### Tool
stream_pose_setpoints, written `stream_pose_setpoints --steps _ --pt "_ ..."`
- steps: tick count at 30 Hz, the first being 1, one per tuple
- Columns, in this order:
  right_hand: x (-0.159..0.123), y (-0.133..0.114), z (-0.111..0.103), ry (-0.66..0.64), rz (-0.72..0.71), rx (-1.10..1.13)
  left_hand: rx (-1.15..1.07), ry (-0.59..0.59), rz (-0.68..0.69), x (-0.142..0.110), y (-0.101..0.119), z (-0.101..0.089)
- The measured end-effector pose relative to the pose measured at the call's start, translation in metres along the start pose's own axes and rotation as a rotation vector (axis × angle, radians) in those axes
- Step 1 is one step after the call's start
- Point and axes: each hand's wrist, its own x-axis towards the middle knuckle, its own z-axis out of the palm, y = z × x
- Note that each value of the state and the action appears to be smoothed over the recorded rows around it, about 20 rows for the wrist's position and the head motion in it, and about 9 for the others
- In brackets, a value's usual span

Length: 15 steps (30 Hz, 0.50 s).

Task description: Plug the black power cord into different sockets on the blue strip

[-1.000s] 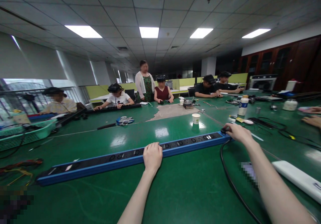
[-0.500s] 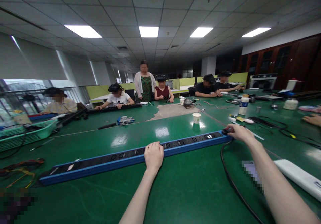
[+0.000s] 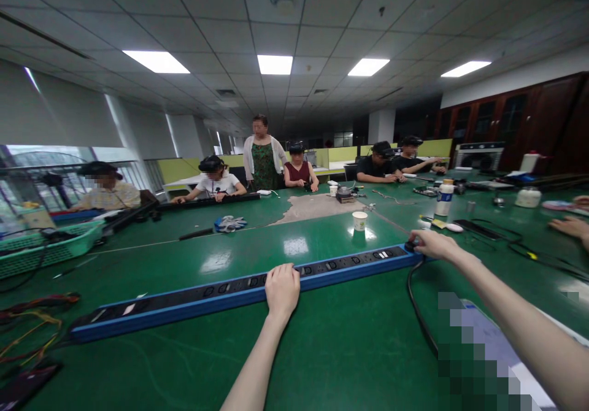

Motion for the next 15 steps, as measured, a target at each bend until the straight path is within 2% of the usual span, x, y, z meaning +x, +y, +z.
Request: stream_pose_setpoints --steps 4,7,10,12,15 --pt "-0.015 -0.007 -0.006 0.119 -0.040 0.011 -0.003 0.006 -0.005 0.000 -0.001 0.000" --pt "-0.017 -0.012 -0.030 0.237 -0.071 0.035 -0.002 0.006 -0.008 0.000 -0.001 -0.001" --pt "-0.008 -0.007 -0.050 0.297 -0.004 0.063 -0.001 0.003 -0.005 0.000 -0.001 -0.001" --pt "0.001 0.002 -0.050 0.282 0.039 0.083 0.001 0.000 -0.004 0.000 -0.001 -0.001" --pt "0.008 0.016 -0.031 0.185 0.030 0.117 -0.004 0.004 -0.005 0.000 -0.001 -0.001"
